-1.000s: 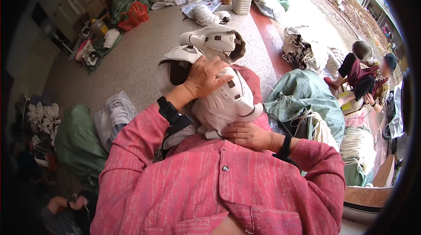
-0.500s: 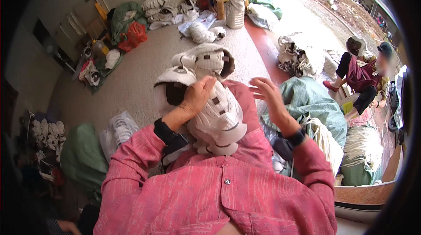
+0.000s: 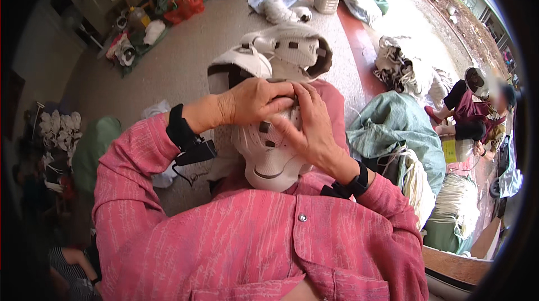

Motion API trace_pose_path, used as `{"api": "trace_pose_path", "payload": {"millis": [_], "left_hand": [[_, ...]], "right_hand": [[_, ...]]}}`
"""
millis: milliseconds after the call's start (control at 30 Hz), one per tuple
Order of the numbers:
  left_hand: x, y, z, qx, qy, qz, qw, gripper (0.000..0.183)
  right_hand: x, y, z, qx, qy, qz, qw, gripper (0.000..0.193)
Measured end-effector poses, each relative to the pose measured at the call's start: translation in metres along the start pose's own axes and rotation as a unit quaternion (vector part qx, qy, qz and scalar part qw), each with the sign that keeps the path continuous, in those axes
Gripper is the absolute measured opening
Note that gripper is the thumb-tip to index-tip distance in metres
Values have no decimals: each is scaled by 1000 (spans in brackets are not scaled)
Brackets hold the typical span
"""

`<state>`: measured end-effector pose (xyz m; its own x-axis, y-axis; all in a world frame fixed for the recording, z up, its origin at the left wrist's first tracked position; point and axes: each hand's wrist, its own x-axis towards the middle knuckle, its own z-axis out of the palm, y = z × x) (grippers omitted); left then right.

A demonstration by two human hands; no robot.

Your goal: The recorder is lacing a white shoe and assembling shoe components in an industrial environment.

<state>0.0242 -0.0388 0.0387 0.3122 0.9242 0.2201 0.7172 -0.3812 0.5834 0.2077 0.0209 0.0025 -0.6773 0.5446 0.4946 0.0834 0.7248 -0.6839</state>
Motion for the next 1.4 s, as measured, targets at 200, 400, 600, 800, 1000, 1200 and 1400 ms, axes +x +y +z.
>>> {"api": "trace_pose_path", "payload": {"millis": [200,400,600,800,1000,1200,1400], "left_hand": [[-5,-22,53,158,235,-30,959,14],[23,-16,96,237,277,-151,919,24],[-2,-19,70,-54,314,-73,945,37],[-25,-9,56,-178,253,-99,946,76],[-15,-2,70,-20,306,-92,947,90],[-15,5,69,92,297,-74,948,95],[-29,-13,62,-272,299,-63,912,62]], "right_hand": [[-9,26,24,-133,10,-86,987,107],[-11,78,-5,-125,-75,-128,981,104],[-22,63,2,56,-75,-83,992,95],[-3,72,-10,234,-56,52,969,39],[10,74,4,341,-22,175,923,45],[4,19,9,98,4,122,988,43],[-2,56,25,109,86,132,981,43]]}}
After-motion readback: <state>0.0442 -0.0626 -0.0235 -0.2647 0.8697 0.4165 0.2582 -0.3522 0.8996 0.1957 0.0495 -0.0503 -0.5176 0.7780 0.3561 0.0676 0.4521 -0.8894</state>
